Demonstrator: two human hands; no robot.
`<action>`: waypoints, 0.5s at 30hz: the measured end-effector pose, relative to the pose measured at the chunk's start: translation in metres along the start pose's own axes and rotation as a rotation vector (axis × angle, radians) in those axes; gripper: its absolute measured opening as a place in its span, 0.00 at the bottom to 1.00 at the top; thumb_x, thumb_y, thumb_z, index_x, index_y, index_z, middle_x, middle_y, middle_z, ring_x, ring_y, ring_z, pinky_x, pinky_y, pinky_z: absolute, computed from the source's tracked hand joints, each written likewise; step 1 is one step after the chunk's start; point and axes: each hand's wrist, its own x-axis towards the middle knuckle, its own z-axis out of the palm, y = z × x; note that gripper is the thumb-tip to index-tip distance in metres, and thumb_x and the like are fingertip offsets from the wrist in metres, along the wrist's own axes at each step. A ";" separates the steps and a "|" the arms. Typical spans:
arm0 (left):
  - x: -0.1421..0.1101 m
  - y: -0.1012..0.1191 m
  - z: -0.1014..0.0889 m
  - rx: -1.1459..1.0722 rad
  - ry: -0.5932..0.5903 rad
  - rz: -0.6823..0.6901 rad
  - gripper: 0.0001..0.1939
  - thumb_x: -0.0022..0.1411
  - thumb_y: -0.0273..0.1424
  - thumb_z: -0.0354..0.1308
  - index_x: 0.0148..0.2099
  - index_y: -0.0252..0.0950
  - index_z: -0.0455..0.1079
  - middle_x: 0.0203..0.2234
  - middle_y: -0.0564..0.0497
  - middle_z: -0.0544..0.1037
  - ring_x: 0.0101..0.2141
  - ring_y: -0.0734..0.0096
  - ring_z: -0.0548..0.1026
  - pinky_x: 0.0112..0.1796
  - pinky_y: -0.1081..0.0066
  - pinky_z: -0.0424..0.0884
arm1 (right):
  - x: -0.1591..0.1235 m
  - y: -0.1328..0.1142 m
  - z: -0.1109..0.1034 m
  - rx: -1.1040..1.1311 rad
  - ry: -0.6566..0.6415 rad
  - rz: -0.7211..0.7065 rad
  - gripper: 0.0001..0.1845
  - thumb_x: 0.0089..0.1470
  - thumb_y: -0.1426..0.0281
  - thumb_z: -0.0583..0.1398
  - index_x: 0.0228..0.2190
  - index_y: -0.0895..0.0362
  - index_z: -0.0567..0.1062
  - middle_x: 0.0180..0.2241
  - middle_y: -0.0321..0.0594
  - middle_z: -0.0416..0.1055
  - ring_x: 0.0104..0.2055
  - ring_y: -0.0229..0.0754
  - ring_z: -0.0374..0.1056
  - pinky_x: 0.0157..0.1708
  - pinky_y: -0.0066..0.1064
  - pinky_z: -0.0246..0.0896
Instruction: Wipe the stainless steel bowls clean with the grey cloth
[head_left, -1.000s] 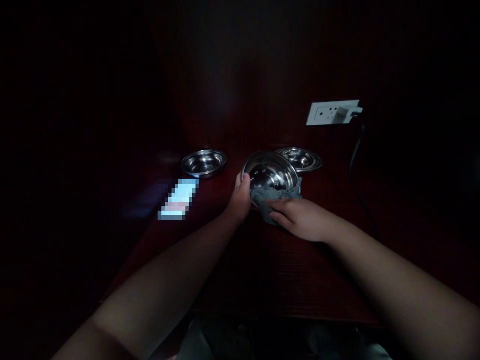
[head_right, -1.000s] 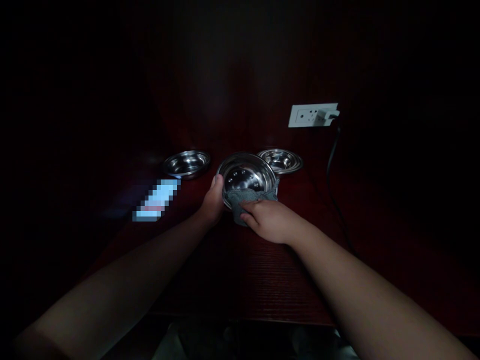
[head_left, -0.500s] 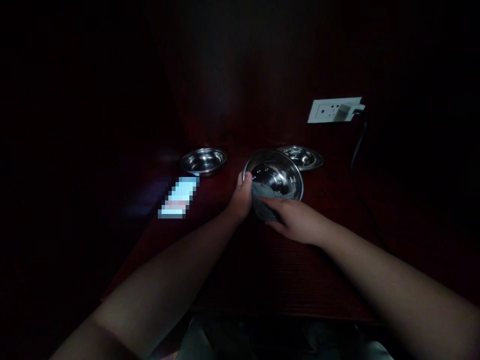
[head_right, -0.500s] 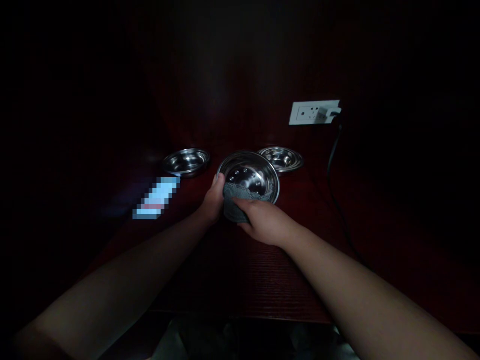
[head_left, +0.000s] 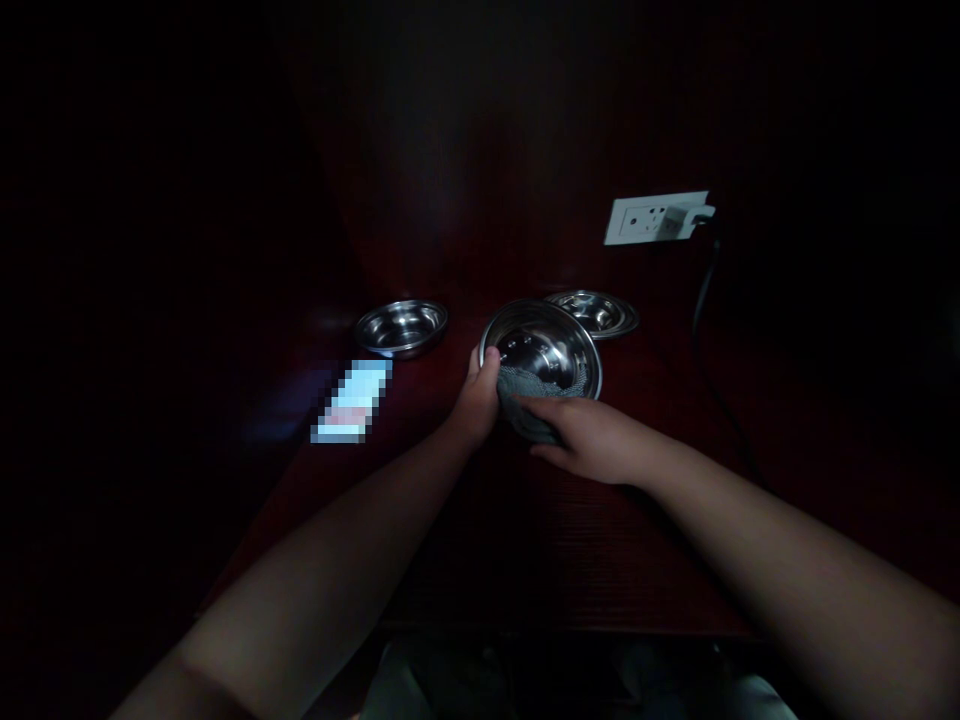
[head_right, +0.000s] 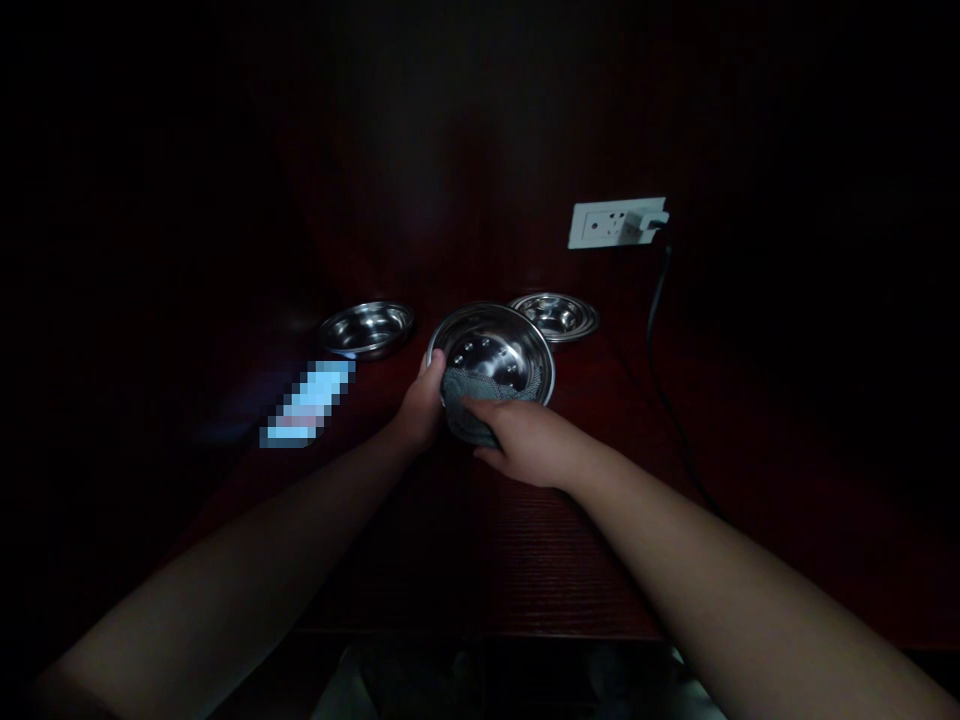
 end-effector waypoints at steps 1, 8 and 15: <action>0.000 0.000 0.000 0.005 0.005 -0.004 0.24 0.66 0.45 0.46 0.58 0.37 0.60 0.53 0.43 0.71 0.53 0.61 0.70 0.55 0.63 0.63 | 0.000 0.000 0.000 -0.002 0.003 -0.003 0.33 0.52 0.69 0.60 0.59 0.59 0.63 0.52 0.50 0.72 0.50 0.51 0.71 0.50 0.40 0.66; 0.007 -0.007 -0.005 0.042 0.034 -0.030 0.25 0.64 0.48 0.48 0.57 0.38 0.62 0.52 0.44 0.73 0.52 0.60 0.70 0.55 0.61 0.62 | 0.002 0.002 0.006 0.013 0.039 -0.011 0.30 0.55 0.76 0.53 0.59 0.58 0.63 0.54 0.49 0.70 0.54 0.49 0.68 0.52 0.41 0.65; 0.002 -0.001 -0.001 -0.005 -0.011 -0.044 0.26 0.65 0.48 0.47 0.56 0.37 0.64 0.55 0.44 0.71 0.56 0.59 0.68 0.57 0.62 0.60 | 0.004 0.002 0.009 0.102 0.090 -0.068 0.34 0.50 0.81 0.51 0.60 0.62 0.62 0.56 0.50 0.68 0.56 0.48 0.66 0.56 0.43 0.62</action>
